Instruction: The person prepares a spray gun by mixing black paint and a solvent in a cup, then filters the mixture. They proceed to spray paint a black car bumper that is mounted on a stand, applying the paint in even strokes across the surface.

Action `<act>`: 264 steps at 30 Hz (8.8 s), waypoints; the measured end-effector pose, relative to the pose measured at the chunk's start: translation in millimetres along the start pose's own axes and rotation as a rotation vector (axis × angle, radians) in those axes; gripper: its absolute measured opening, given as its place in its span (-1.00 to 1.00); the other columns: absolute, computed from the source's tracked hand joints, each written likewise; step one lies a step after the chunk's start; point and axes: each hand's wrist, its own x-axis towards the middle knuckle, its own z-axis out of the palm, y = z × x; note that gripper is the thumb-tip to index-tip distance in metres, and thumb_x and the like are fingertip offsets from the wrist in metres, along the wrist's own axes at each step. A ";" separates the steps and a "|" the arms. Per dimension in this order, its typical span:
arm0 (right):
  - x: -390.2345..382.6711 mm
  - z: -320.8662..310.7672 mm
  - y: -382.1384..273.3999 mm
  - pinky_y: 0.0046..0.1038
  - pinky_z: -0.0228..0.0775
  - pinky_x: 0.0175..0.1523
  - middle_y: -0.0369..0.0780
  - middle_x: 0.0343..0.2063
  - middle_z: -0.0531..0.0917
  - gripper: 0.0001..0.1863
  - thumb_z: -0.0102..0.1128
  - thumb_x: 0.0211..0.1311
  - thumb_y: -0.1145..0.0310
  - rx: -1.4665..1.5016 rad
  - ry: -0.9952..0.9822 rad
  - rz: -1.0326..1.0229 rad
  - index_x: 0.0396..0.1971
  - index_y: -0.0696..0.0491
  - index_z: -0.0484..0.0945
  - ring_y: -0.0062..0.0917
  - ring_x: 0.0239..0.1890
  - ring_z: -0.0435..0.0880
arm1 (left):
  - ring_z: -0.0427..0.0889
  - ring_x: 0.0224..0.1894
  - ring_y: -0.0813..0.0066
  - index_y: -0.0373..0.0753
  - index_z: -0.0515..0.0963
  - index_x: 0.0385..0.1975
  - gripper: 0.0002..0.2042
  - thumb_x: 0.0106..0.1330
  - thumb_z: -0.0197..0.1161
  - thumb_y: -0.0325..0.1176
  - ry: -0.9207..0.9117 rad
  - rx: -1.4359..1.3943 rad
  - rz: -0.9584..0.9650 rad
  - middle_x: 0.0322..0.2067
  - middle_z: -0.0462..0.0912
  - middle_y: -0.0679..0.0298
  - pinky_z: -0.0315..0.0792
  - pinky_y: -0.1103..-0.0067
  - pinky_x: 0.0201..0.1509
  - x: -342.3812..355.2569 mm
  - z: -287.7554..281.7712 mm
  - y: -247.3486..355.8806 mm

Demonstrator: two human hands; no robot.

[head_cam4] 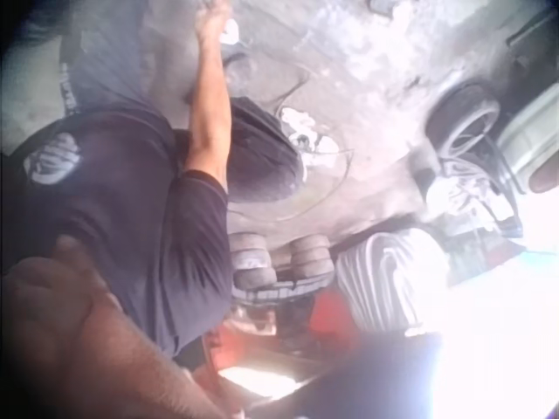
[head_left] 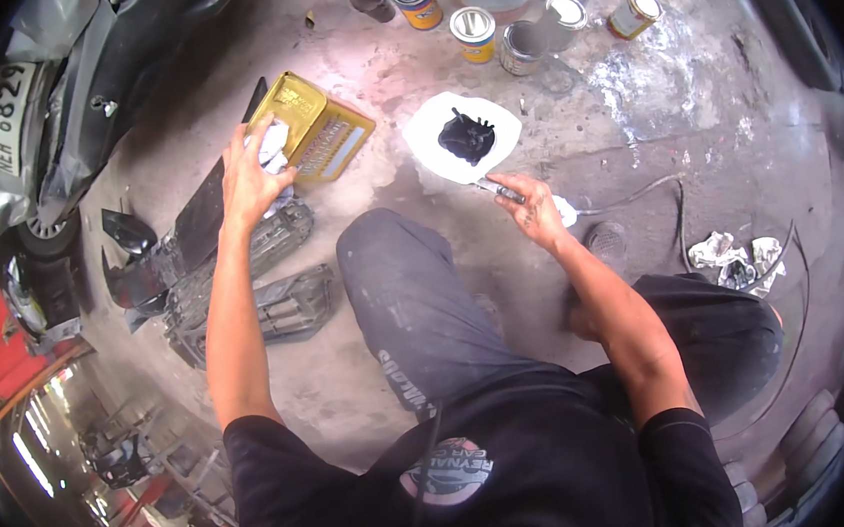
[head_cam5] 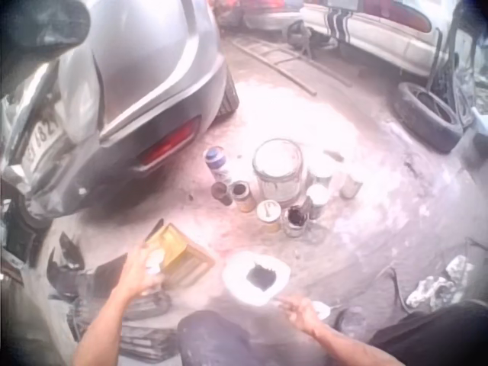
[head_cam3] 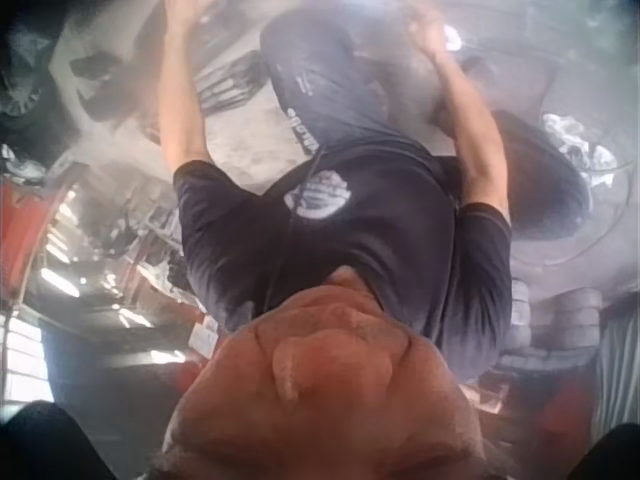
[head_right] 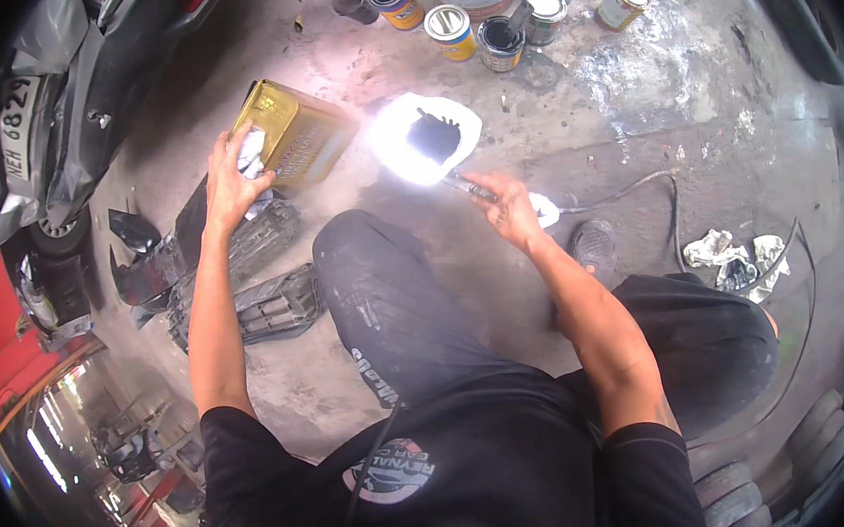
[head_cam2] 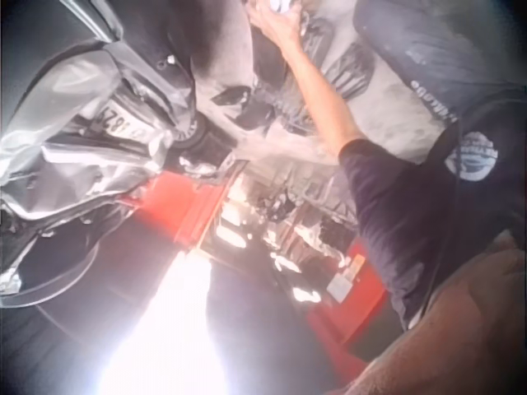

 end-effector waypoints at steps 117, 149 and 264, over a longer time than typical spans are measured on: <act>7.4 -37.6 -53.9 -0.23 0.50 -0.12 -0.02 -0.32 0.70 -0.56 0.37 0.20 0.57 -0.096 0.248 0.092 0.12 0.08 0.70 -0.12 -0.30 0.67 | 0.69 0.12 -0.10 -0.15 0.75 0.08 -0.38 0.11 0.56 0.16 0.231 -0.171 0.334 -0.04 0.80 -0.07 0.49 0.13 0.26 272.6 68.2 289.6; 21.3 -28.9 -54.3 -0.19 0.52 -0.03 -0.01 -0.25 0.71 -0.54 0.36 0.24 0.56 -0.082 0.301 0.168 0.17 0.02 0.69 -0.09 -0.20 0.70 | 0.51 0.26 0.06 -0.21 0.64 0.15 -0.42 0.07 0.62 -0.25 0.075 -0.390 0.538 0.25 0.62 0.09 0.36 0.21 0.35 29.0 41.8 258.0; 9.5 -91.8 -201.9 -0.20 0.53 -0.10 -0.05 -0.32 0.68 -0.49 0.36 0.14 0.66 0.216 -0.040 0.017 0.15 0.09 0.69 -0.23 -0.21 0.70 | 0.45 0.36 -0.22 -0.31 0.47 0.37 -0.52 0.47 0.29 -0.39 0.426 -0.013 0.109 0.38 0.40 -0.21 0.35 0.14 0.42 1.9 -62.3 99.1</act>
